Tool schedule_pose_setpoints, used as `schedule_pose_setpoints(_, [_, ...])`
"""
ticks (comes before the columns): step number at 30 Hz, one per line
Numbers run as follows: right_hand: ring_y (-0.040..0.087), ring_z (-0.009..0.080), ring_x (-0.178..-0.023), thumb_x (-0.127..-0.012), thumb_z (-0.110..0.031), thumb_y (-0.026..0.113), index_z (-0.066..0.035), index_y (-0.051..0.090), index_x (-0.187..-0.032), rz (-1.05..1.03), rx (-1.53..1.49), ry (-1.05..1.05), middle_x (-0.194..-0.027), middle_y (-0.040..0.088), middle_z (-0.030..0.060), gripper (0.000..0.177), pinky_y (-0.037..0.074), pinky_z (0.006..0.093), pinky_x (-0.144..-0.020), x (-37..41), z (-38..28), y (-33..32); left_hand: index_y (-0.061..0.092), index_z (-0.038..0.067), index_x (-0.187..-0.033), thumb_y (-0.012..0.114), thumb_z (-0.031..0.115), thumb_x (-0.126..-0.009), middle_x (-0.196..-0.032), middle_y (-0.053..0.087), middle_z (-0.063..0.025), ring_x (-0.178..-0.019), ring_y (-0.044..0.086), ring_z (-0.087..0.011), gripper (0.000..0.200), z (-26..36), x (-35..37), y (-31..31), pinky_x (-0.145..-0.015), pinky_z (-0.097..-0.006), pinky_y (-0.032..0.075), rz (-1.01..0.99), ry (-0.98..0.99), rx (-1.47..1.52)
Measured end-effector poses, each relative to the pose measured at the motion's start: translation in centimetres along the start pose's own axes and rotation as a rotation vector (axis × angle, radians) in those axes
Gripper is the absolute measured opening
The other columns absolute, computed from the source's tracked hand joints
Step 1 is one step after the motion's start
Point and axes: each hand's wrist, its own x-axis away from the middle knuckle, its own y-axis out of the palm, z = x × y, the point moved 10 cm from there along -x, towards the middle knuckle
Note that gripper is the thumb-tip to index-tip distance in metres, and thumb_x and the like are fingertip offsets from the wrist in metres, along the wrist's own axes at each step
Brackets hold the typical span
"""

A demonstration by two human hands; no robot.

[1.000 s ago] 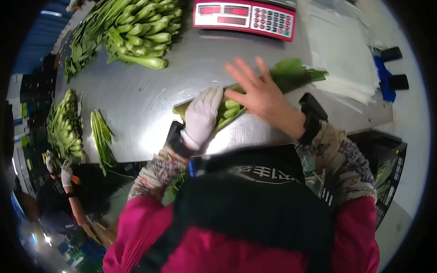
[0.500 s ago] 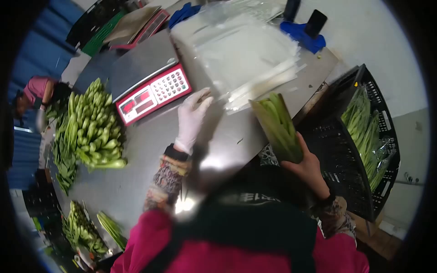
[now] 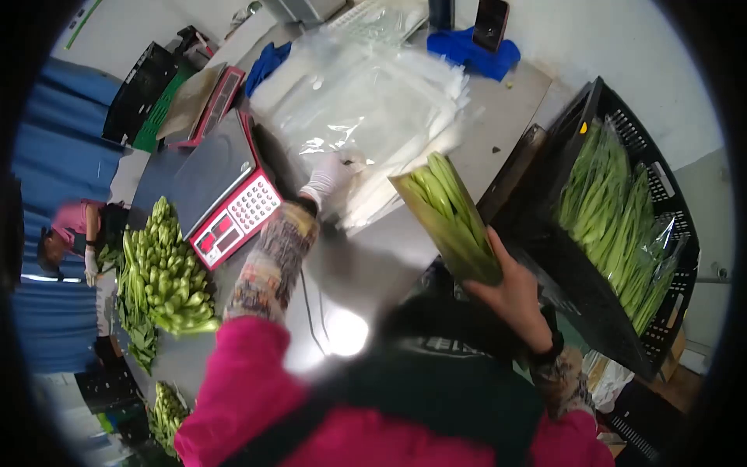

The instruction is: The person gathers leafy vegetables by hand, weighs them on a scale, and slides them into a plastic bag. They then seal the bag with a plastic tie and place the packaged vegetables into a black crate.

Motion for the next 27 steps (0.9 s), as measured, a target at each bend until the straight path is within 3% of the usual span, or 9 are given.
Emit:
schedule_pose_setpoints(2, [0.063, 0.0332, -0.095, -0.063, -0.026, 0.079, -0.012, 0.035, -0.140, 0.027, 0.151, -0.128, -0.107, 0.063, 0.0170, 0.090, 0.050, 0.0375, -0.080, -3.1, -1.8, 0.5, 0.069, 0.008, -0.088, 0.063, 0.020, -0.083, -0.087, 0.066, -0.0117, -0.079, 0.063, -0.0276, 0.015, 4.3, 1.3, 1.1, -0.072, -0.0341, 0.050, 0.075, 0.246, -0.764])
schedule_pose_setpoints(7, [0.063, 0.0319, -0.088, -0.068, -0.033, 0.074, -0.014, 0.039, -0.138, -0.079, 0.234, -0.088, -0.099, 0.064, 0.0137, 0.081, 0.050, 0.0394, -0.071, -7.3, -2.0, 3.7, 0.065, 0.009, -0.088, 0.063, 0.014, -0.079, -0.088, 0.063, -0.0056, -0.078, 0.060, -0.0241, 0.010, 15.4, 10.9, 5.9, -0.065, -0.0346, 0.049, 0.197, 0.596, -0.930])
schedule_pose_setpoints(8, [0.063, 0.0321, -0.088, -0.069, -0.034, 0.073, -0.014, 0.038, -0.138, -0.095, 0.219, -0.087, -0.100, 0.064, 0.0139, 0.080, 0.049, 0.0401, -0.071, -7.9, -2.5, 4.2, 0.063, 0.010, -0.089, 0.061, 0.010, -0.073, -0.089, 0.061, -0.0035, -0.081, 0.060, -0.0209, 0.016, 16.1, 15.0, 9.0, -0.061, -0.0338, 0.049, 0.134, 1.049, -0.924])
schedule_pose_setpoints(10, [0.062, 0.0346, -0.090, -0.070, -0.032, 0.073, -0.014, 0.034, -0.140, -0.026, 0.003, -0.291, -0.101, 0.063, 0.0167, 0.082, 0.049, 0.0410, -0.073, -8.8, -3.2, 4.5, 0.061, 0.008, -0.096, 0.056, 0.010, -0.077, -0.086, 0.057, -0.0058, -0.084, 0.058, -0.0191, 0.020, 18.4, 21.0, 15.7, -0.066, -0.0297, 0.051, -0.525, 0.919, -0.802])
schedule_pose_setpoints(16, [0.061, 0.0392, -0.090, -0.069, -0.025, 0.076, -0.008, 0.036, -0.139, -0.129, 0.053, -0.248, -0.103, 0.061, 0.0239, 0.083, 0.049, 0.0410, -0.074, -11.4, -8.0, 7.2, 0.044, 0.005, -0.125, 0.057, 0.016, -0.087, -0.119, 0.052, -0.0088, -0.104, 0.056, -0.0121, 0.041, 9.3, 23.9, 3.1, -0.084, -0.0263, 0.049, 0.399, 0.351, 0.430])
schedule_pose_setpoints(20, [0.061, 0.0367, -0.098, -0.068, -0.029, 0.077, -0.008, 0.033, -0.140, -0.325, 0.033, -0.410, -0.113, 0.060, 0.0215, 0.087, 0.049, 0.0405, -0.081, -10.4, -11.1, 14.0, 0.025, 0.007, -0.141, 0.047, 0.035, -0.094, -0.136, 0.036, -0.0097, -0.121, 0.041, -0.0205, 0.059, -0.3, 24.0, 3.0, -0.101, -0.0440, 0.034, 0.295, 0.083, -0.072])
schedule_pose_setpoints(22, [0.051, 0.0387, -0.114, -0.072, -0.028, 0.074, -0.007, 0.030, -0.141, -0.509, 0.101, -0.393, -0.128, 0.049, 0.0232, 0.084, 0.042, 0.0415, -0.093, -9.6, -14.7, 18.6, 0.034, 0.010, -0.135, 0.051, 0.022, -0.095, -0.119, 0.049, -0.0057, -0.103, 0.051, -0.0113, 0.046, -0.2, 26.6, 7.5, -0.078, -0.0285, 0.047, 0.267, -0.246, 1.148])
schedule_pose_setpoints(26, [0.039, 0.0354, -0.128, -0.079, -0.019, 0.067, -0.003, 0.033, -0.139, -0.664, -0.030, -0.586, -0.139, 0.037, 0.0234, 0.070, 0.034, 0.0382, -0.103, -5.5, -20.0, 17.5, 0.043, 0.004, -0.125, 0.052, 0.027, -0.095, -0.109, 0.057, -0.0033, -0.097, 0.057, -0.0125, 0.039, -1.8, 30.4, 5.9, -0.081, -0.0275, 0.048, 0.196, -0.147, 1.424])
schedule_pose_setpoints(27, [0.036, 0.0343, -0.131, -0.081, -0.016, 0.065, -0.002, 0.034, -0.138, -0.668, 0.054, -0.625, -0.141, 0.034, 0.0232, 0.066, 0.032, 0.0377, -0.105, -4.3, -19.3, 16.7, 0.043, 0.003, -0.126, 0.053, 0.029, -0.094, -0.108, 0.058, -0.0039, -0.097, 0.057, -0.0135, 0.043, -2.3, 32.5, 6.0, -0.081, -0.0272, 0.048, 0.088, -0.309, 1.262])
